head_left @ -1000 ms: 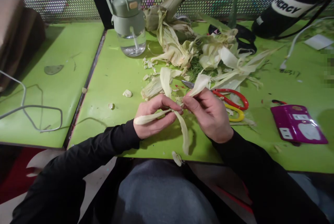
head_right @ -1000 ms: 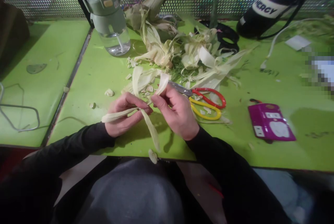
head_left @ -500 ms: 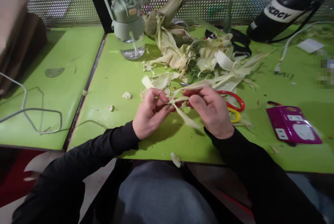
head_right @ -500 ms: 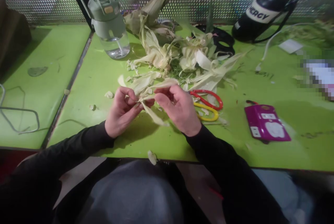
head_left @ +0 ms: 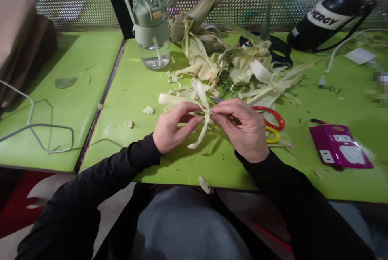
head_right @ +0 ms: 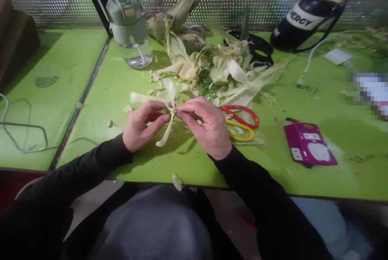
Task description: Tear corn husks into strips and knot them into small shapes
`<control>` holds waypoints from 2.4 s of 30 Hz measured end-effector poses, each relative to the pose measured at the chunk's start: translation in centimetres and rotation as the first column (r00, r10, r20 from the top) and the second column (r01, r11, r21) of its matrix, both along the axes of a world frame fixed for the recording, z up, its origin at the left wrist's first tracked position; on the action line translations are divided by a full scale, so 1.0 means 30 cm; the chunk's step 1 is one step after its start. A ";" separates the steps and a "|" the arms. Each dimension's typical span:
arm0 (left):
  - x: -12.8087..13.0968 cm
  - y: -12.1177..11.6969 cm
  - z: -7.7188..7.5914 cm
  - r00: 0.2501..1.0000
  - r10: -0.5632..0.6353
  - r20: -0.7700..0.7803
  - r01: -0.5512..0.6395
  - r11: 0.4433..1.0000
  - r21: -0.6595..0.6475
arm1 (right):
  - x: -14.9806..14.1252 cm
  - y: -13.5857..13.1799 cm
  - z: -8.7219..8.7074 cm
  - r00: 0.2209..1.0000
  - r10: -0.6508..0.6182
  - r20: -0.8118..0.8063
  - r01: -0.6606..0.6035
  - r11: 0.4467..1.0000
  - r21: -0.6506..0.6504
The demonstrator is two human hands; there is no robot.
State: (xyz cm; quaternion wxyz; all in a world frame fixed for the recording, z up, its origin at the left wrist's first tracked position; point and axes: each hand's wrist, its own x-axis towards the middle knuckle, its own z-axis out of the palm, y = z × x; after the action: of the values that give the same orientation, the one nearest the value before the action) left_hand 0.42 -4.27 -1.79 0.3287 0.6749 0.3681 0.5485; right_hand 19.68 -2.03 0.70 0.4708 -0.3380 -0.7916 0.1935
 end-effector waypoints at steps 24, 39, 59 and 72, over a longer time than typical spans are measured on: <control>0.013 0.030 -0.011 0.819 -0.089 0.567 0.424 0.759 -0.493 | -0.029 -0.045 0.026 0.967 -0.133 0.218 0.081 0.969 0.233; 0.025 0.018 -0.041 0.868 -0.110 0.485 0.330 0.857 -0.396 | -0.035 -0.096 0.049 0.968 -0.056 0.243 0.054 0.998 0.017; 0.008 0.020 -0.022 0.791 -0.197 0.579 0.527 0.701 -0.481 | -0.002 -0.040 0.041 0.943 -0.077 0.324 0.076 0.997 0.016; 0.016 0.007 0.001 0.818 -0.222 0.531 0.491 0.750 -0.443 | -0.008 -0.048 0.044 0.959 -0.086 0.271 0.062 0.993 0.097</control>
State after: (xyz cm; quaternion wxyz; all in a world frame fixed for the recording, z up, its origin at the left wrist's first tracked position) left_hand 0.91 -4.05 -1.76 0.6886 0.4622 0.2869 0.4794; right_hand 19.46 -3.48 2.01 0.3776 -0.3702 -0.8437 0.0923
